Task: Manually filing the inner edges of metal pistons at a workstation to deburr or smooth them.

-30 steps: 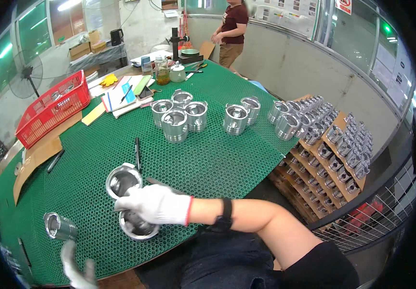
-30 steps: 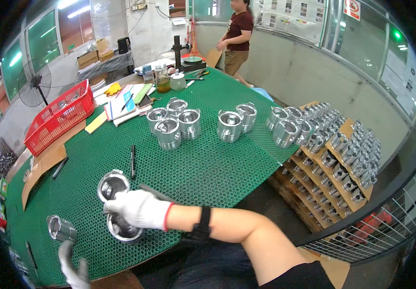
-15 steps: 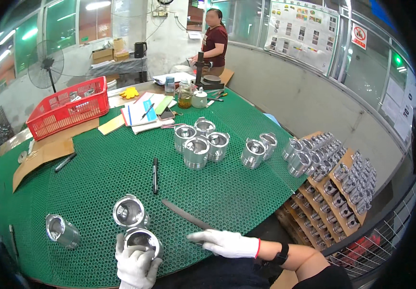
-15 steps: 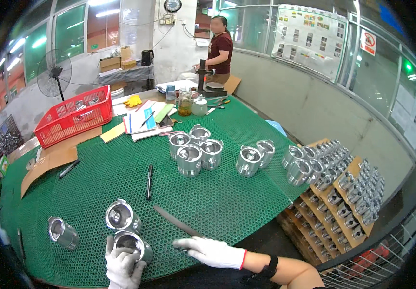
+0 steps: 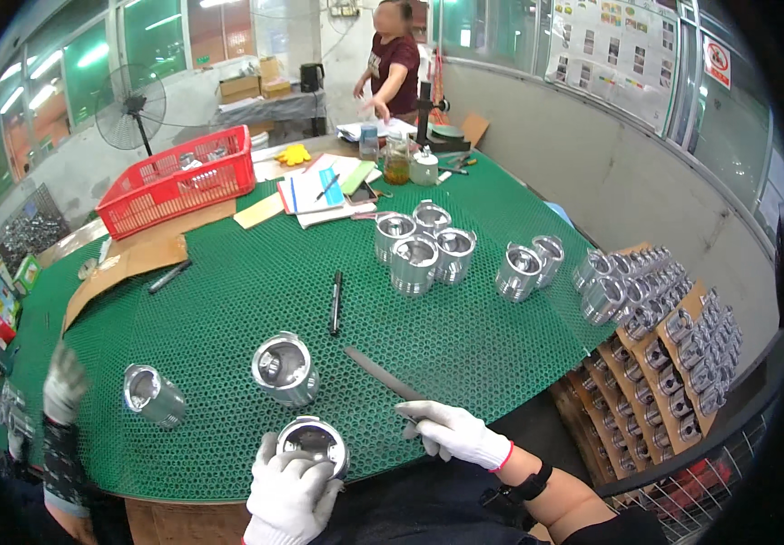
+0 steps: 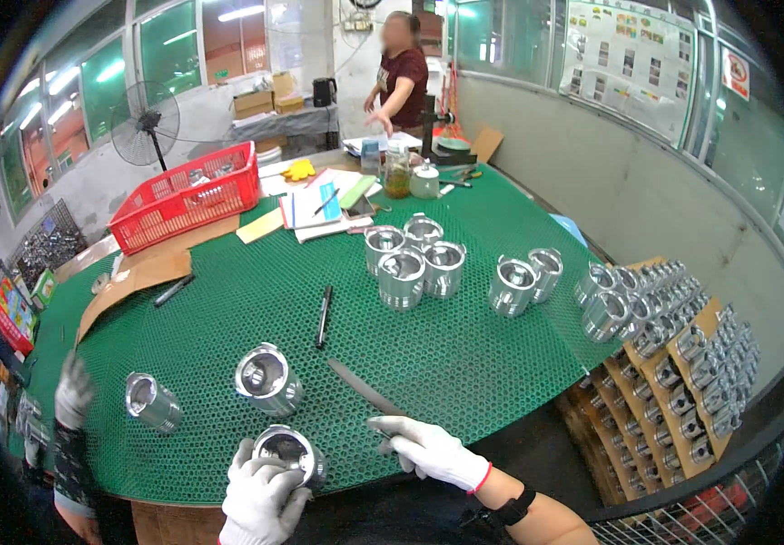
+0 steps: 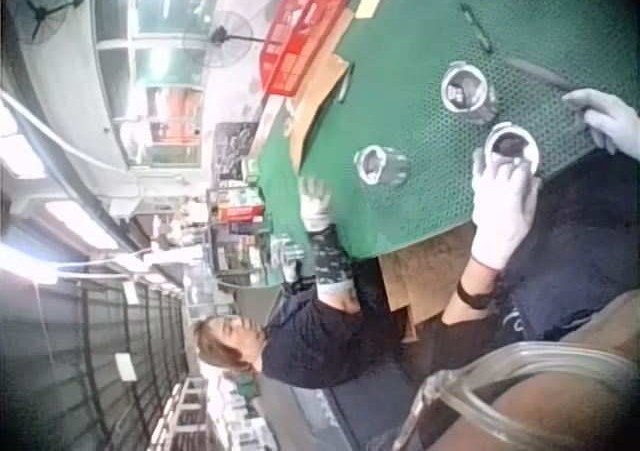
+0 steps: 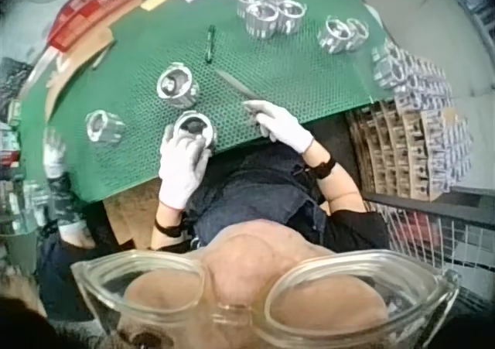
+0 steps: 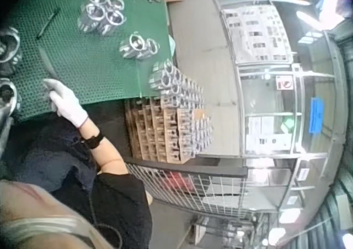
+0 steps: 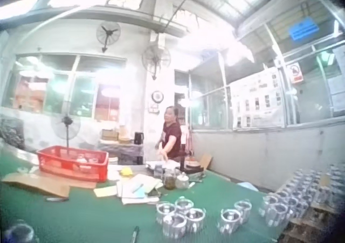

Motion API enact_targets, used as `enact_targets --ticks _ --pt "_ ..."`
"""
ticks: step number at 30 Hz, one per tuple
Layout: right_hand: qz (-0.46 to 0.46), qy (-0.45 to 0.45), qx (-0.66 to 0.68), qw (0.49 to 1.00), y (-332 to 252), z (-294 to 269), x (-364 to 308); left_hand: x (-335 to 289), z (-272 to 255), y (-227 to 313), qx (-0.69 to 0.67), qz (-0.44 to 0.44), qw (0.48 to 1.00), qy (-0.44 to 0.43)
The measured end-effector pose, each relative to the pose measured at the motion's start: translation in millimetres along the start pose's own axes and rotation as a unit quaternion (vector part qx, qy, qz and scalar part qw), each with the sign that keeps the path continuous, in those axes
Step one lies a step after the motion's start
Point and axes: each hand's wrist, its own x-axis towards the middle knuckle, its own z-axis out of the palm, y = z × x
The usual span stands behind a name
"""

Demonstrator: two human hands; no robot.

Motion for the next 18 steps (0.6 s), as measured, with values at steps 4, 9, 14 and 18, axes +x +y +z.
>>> enact_targets --ticks 4,9,14,18 --pt "-0.027 0.023 -0.003 0.999 5.3 1.2 1.1 6.8 2.4 -2.0 0.106 0.044 0.993 -0.015" --pt "-0.062 0.052 -0.029 0.996 8.6 6.7 0.6 8.1 -1.0 -2.0 0.143 0.058 0.987 -0.048" --pt "-0.087 0.087 -0.03 0.992 8.7 11.3 -4.2 31.8 -16.8 -6.7 0.169 0.079 0.959 -0.213" --pt "-0.099 0.091 -0.018 0.991 15.0 14.7 -4.0 35.7 -21.4 -7.5 0.161 0.086 0.957 -0.225"
